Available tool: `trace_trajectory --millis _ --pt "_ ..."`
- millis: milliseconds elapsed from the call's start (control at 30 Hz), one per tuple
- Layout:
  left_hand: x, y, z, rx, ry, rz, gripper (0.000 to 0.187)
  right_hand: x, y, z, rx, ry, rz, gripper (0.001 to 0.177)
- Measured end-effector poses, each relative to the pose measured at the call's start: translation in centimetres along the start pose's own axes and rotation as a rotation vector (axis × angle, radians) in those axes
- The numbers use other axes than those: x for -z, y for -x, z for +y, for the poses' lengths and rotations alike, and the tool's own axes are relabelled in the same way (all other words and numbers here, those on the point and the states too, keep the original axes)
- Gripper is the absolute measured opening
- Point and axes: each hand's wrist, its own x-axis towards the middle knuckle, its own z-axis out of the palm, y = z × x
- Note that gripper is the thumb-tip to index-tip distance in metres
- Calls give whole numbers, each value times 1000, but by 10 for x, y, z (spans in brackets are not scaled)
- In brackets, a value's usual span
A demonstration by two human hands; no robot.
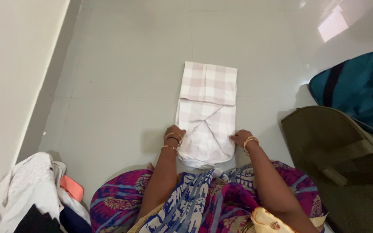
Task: The person folds a white and pink checkered shirt on the floor. They smooth the fabric, fold the sleeves and sides inward, and then fold the shirt into a compact rectangle before placing it into a green bag.
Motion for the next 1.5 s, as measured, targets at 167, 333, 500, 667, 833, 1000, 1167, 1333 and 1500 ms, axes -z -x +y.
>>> trace_trajectory --millis 167,333,500,667,833,1000,1167,1333,1500 --pt "-3 20 -5 -16 28 -35 49 0 10 -2 -111 -206 57 55" --pt "-35 38 4 -117 -12 79 33 -6 19 -11 -166 -419 180 57" --pt "-59 35 2 -132 54 149 26 -5 24 -25 -93 -110 114 59" --pt "-62 37 -9 -54 244 80 32 -8 38 -24 -119 -413 76 58" --pt "-50 48 -20 39 877 -34 53 -11 54 -25 -100 -707 182 95" --pt "-43 55 -17 -165 1173 99 80 -4 66 -21 -2 -980 316 90" --pt "-33 69 -29 -402 1266 -106 34 3 87 -5 264 -1328 131 45" --pt "-25 100 -55 -264 1389 -324 30 19 137 9 288 -1549 -77 38" --pt "-17 107 -69 -267 1724 -738 44 38 160 13 193 -1698 -206 47"
